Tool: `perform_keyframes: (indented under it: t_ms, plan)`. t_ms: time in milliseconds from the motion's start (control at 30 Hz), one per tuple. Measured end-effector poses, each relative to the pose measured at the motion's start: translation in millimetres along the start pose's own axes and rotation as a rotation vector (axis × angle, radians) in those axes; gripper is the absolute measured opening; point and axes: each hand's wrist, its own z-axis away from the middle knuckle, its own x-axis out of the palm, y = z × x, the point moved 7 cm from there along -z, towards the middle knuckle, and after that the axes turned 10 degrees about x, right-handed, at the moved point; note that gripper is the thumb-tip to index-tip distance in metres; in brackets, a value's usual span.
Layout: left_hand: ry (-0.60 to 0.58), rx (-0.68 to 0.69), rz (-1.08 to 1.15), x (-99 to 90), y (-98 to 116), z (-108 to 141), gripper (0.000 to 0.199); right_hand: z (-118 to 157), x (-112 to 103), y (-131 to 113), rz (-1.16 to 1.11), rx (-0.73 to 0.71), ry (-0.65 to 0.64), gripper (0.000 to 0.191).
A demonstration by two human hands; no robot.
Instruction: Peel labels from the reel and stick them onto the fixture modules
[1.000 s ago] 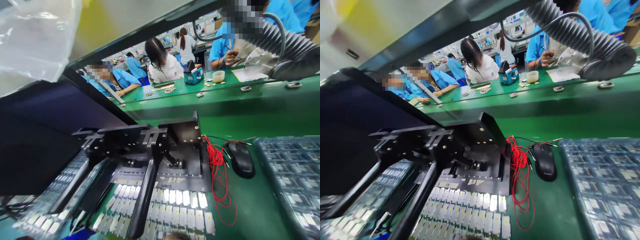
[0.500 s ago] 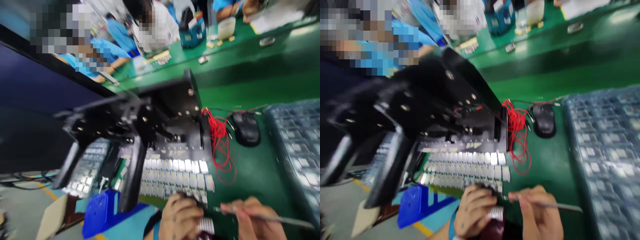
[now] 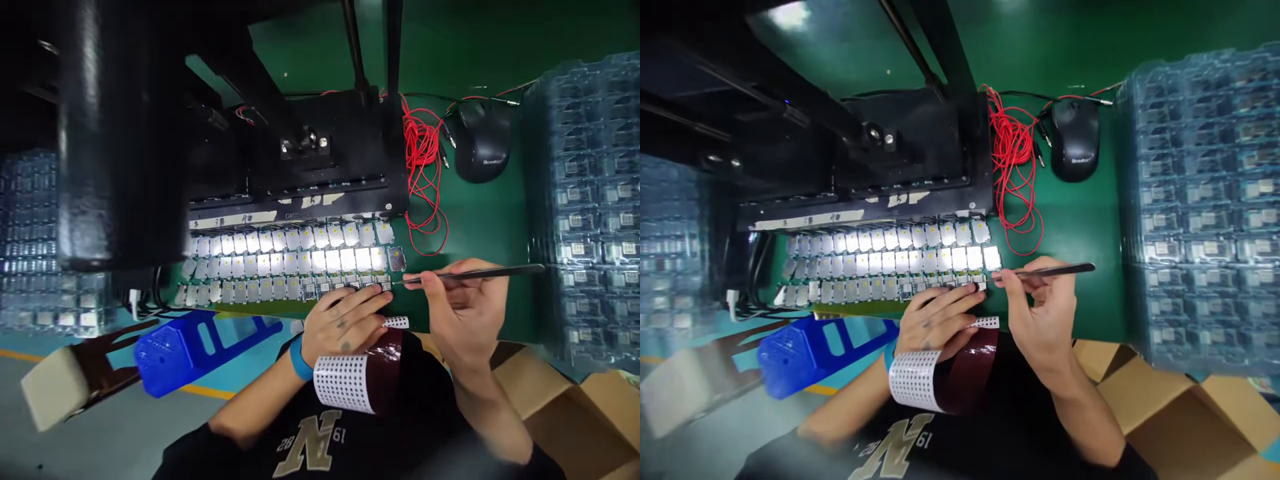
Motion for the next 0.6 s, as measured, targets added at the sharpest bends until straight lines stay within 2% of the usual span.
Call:
perform_keyframes:
  t_ms: [233,433,600]
  plan:
    - [-0.014,-0.015,-0.019,2.4,-1.1,-3.7,0.005,1.8,0.4,16.1,0.064,0.089,-0.006,0.026]
    - [-0.051,-0.014,0.001,6.3,-4.0,-1.1,0.012,-0.6,2.1,17.0,0.091,0.087,-0.015,0.025]
    - [-0.027,-0.034,0.008,3.6,-4.6,-4.3,0.007,-2.1,3.3,16.2,0.107,0.074,-0.027,0.025]
